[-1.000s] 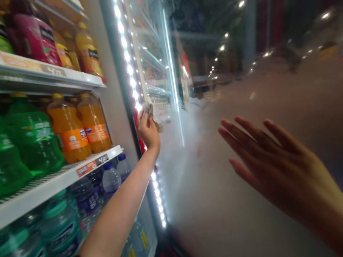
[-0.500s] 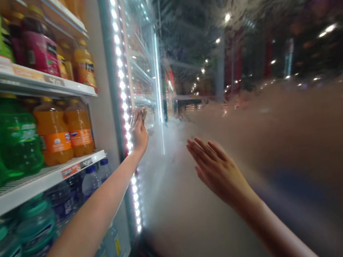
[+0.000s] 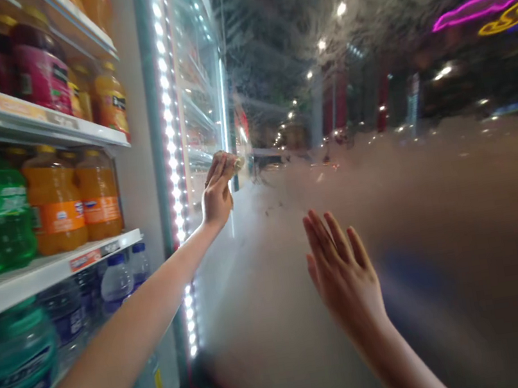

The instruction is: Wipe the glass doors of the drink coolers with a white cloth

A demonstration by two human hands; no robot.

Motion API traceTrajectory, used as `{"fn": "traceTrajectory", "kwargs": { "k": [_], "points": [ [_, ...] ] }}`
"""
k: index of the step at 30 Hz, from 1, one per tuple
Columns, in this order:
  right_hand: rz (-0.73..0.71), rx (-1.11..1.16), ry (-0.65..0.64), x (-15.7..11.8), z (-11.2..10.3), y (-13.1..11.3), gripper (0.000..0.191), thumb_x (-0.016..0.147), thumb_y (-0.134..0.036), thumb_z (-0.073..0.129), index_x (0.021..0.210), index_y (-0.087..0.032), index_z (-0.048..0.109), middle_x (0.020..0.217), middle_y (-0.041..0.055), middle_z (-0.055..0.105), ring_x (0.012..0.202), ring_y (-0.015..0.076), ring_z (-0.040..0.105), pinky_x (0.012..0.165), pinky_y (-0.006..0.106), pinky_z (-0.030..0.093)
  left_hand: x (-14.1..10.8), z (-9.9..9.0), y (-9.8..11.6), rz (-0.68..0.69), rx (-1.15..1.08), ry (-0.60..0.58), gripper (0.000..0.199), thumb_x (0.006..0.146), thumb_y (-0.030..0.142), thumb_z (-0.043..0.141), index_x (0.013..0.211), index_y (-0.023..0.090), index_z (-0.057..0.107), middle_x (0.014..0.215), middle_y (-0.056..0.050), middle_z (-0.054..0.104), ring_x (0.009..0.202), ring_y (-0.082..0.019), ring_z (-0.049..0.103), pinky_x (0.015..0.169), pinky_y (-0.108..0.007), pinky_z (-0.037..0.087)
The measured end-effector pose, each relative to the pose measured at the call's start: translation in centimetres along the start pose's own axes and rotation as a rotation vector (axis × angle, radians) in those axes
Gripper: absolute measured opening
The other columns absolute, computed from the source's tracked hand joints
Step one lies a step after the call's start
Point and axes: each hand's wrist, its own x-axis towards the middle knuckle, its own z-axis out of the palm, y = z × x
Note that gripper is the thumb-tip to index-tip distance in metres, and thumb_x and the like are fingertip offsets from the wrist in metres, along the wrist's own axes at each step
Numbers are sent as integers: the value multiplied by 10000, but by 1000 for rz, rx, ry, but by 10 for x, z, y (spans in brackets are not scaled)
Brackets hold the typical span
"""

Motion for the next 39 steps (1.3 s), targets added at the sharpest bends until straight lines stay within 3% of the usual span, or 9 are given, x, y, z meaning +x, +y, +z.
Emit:
{"fn": "traceTrajectory", "kwargs": {
  "k": [4, 7, 12, 16, 19, 23, 29, 34, 39],
  "points": [
    [33, -39, 40, -2, 8, 4, 867, 1122, -275, 525, 1775, -238, -44, 1712, 99, 476, 1539, 300, 539, 1277, 497, 406, 3, 8, 16, 163, -25, -88, 634, 1089, 55, 357, 1627, 337, 539, 1727, -17, 504, 1682, -197, 312, 1373, -465, 363],
    [13, -51, 60, -2, 10, 7, 836, 1132, -274, 508, 1778, -223, -21, 1700, 93, 493, 1525, 273, 556, 1280, 454, 394, 0, -3, 4, 301, -25, -172, 621, 1085, 56, 385, 1616, 332, 552, 1698, -27, 549, 1660, -187, 362, 1346, -441, 417],
    [10, -44, 80, -1, 10, 5, 857, 1123, -263, 525, 1776, -219, -28, 1693, 93, 500, 1525, 266, 556, 1274, 440, 399, 14, -12, -20, 182, 14, -90, 595, 1085, 70, 393, 1615, 285, 553, 1722, -70, 511, 1669, -207, 342, 1358, -475, 382],
    [27, -38, 55, 0, 10, 4, 899, 1107, -219, 535, 1768, -218, -73, 1701, 98, 484, 1536, 260, 541, 1262, 440, 424, 23, 8, 12, 99, 19, -20, 614, 1082, 60, 364, 1639, 264, 525, 1735, -80, 488, 1688, -216, 291, 1380, -478, 327],
    [31, -43, 41, 1, 11, 4, 907, 1108, -214, 519, 1761, -221, -110, 1706, 94, 477, 1545, 251, 530, 1266, 436, 432, 20, 14, 38, 160, -9, -92, 653, 1069, 29, 362, 1632, 312, 535, 1726, -41, 506, 1689, -198, 289, 1379, -456, 336],
    [28, -46, 11, 0, 12, 5, 911, 1115, -226, 496, 1751, -212, -156, 1712, 104, 465, 1555, 253, 518, 1274, 441, 433, 22, 9, 35, 224, -14, -173, 706, 1029, -18, 388, 1609, 344, 562, 1698, -11, 547, 1672, -180, 334, 1370, -422, 358],
    [-21, -52, -20, -5, -4, 17, 916, 1112, -237, 512, 1759, -203, -136, 1733, 114, 425, 1578, 257, 484, 1290, 446, 433, 41, 26, 42, 17, -29, 25, 680, 1043, 5, 377, 1618, 323, 554, 1731, 4, 496, 1687, -205, 301, 1396, -459, 297],
    [72, -113, 13, -23, -21, 31, 883, 1112, -272, 526, 1778, -212, -52, 1749, 120, 392, 1585, 292, 472, 1312, 497, 416, 31, 27, 70, 238, -53, -148, 779, 999, -62, 376, 1602, 393, 564, 1699, 57, 534, 1675, -181, 323, 1397, -442, 296],
    [143, -183, 32, -43, -23, 48, 847, 1119, -312, 496, 1780, -172, -15, 1750, 158, 382, 1565, 325, 501, 1261, 535, 479, 40, 13, 43, 358, -50, -179, 758, 1008, -53, 368, 1601, 377, 561, 1693, 27, 547, 1650, -176, 379, 1358, -448, 388]
  ]
}}
